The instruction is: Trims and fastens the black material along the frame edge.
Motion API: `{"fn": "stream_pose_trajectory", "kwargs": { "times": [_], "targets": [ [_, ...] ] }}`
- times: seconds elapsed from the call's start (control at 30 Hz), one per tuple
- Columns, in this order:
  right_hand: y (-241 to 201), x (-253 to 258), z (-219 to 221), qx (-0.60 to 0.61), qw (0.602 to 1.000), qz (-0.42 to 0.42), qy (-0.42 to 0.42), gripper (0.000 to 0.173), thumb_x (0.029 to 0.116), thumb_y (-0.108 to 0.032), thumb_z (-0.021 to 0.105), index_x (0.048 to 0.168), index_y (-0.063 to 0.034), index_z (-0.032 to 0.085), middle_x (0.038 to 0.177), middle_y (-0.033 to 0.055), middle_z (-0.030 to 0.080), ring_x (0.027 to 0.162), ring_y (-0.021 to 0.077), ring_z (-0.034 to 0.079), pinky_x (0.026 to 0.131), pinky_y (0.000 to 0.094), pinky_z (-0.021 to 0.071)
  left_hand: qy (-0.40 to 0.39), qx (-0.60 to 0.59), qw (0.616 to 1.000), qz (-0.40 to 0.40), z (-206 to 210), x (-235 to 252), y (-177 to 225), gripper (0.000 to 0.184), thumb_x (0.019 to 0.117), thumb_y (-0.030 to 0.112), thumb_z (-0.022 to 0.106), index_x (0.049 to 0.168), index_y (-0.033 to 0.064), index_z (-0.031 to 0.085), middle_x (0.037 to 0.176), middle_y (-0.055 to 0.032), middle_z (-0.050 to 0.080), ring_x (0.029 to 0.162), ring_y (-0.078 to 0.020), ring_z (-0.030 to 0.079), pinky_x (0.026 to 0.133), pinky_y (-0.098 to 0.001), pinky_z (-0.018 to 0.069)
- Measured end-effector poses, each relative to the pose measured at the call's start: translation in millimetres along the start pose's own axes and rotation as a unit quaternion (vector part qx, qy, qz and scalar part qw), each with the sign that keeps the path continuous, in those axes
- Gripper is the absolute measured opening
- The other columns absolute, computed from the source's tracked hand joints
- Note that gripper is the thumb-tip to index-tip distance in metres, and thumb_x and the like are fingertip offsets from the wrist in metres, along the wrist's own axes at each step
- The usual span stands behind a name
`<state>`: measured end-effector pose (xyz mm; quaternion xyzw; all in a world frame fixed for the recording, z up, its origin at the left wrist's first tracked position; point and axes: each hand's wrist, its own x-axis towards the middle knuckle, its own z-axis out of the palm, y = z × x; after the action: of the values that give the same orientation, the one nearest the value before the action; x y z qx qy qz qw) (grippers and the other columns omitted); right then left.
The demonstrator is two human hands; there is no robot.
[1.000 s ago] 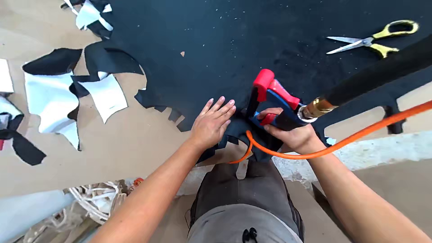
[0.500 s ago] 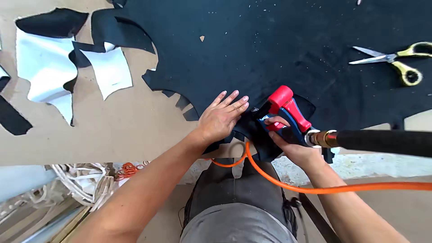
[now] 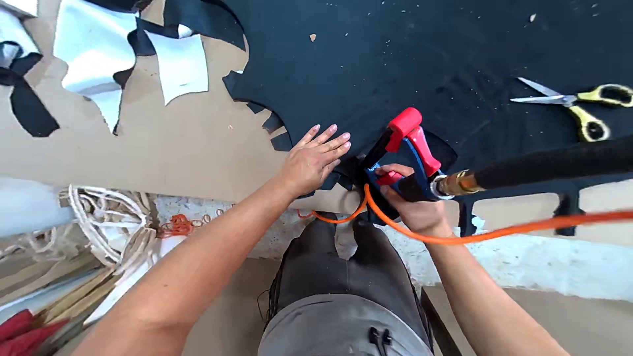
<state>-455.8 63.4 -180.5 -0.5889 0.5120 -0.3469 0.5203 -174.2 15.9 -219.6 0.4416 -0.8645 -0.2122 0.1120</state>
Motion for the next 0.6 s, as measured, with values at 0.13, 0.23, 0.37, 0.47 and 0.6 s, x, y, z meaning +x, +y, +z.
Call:
{"fn": "stream_pose_trajectory", "kwargs": {
  "times": [0.13, 0.23, 0.37, 0.47, 0.6],
  "targets": [
    [-4, -1, 8, -0.033, 0.999, 0.024, 0.009, 0.038, 0.0866, -0.011, 0.077, 0.124, -0.0131, 0.070, 0.119, 0.0005, 0.075, 0.111, 0.0147, 0.071, 0.098, 0.0399, 0.0601, 0.039, 0.007, 0.999, -0.022, 9, -6, 6, 0.040, 0.1101, 0.024, 0.042, 0.145, 0.0192, 0.062, 0.156, 0.0036, 0.052, 0.153, -0.0222, 0.035, 0.129, -0.0523, 0.0198],
    [-6, 0, 13, -0.041, 0.999, 0.012, 0.024, 0.038, 0.0848, -0.008, 0.076, 0.122, -0.0082, 0.071, 0.116, 0.0035, 0.075, 0.109, 0.0160, 0.071, 0.097, 0.0392, 0.0606, 0.040, 0.012, 0.999, -0.027, 10, -5, 6, 0.041, 0.1103, 0.025, 0.040, 0.146, 0.0214, 0.061, 0.157, 0.0057, 0.051, 0.154, -0.0209, 0.034, 0.129, -0.0518, 0.0191],
    [-7, -1, 20, -0.124, 0.992, 0.023, 0.032, 0.032, 0.0863, -0.021, 0.077, 0.118, -0.0150, 0.072, 0.112, -0.0020, 0.076, 0.106, 0.0116, 0.071, 0.093, 0.0396, 0.0614, 0.050, 0.004, 0.998, -0.026, 7, -7, 7, 0.039, 0.1087, 0.022, 0.043, 0.140, 0.0209, 0.065, 0.153, 0.0064, 0.056, 0.152, -0.0197, 0.037, 0.129, -0.0508, 0.0197],
    [-10, 2, 23, -0.127, 0.991, 0.015, 0.039, 0.027, 0.0855, -0.020, 0.077, 0.111, -0.0137, 0.072, 0.105, -0.0013, 0.075, 0.101, 0.0103, 0.072, 0.089, 0.0370, 0.0618, 0.058, -0.003, 0.998, -0.026, 6, -5, 7, 0.037, 0.1080, 0.022, 0.045, 0.138, 0.0205, 0.068, 0.151, 0.0061, 0.058, 0.151, -0.0197, 0.039, 0.129, -0.0501, 0.0197],
    [-7, 4, 13, -0.088, 0.996, 0.018, 0.000, 0.035, 0.0853, -0.016, 0.078, 0.119, -0.0123, 0.072, 0.113, 0.0008, 0.076, 0.108, 0.0137, 0.071, 0.096, 0.0397, 0.0610, 0.046, 0.005, 0.998, -0.030, 10, -5, 6, 0.040, 0.1093, 0.024, 0.042, 0.143, 0.0233, 0.063, 0.155, 0.0086, 0.053, 0.154, -0.0183, 0.033, 0.130, -0.0505, 0.0187]
  ]
}}
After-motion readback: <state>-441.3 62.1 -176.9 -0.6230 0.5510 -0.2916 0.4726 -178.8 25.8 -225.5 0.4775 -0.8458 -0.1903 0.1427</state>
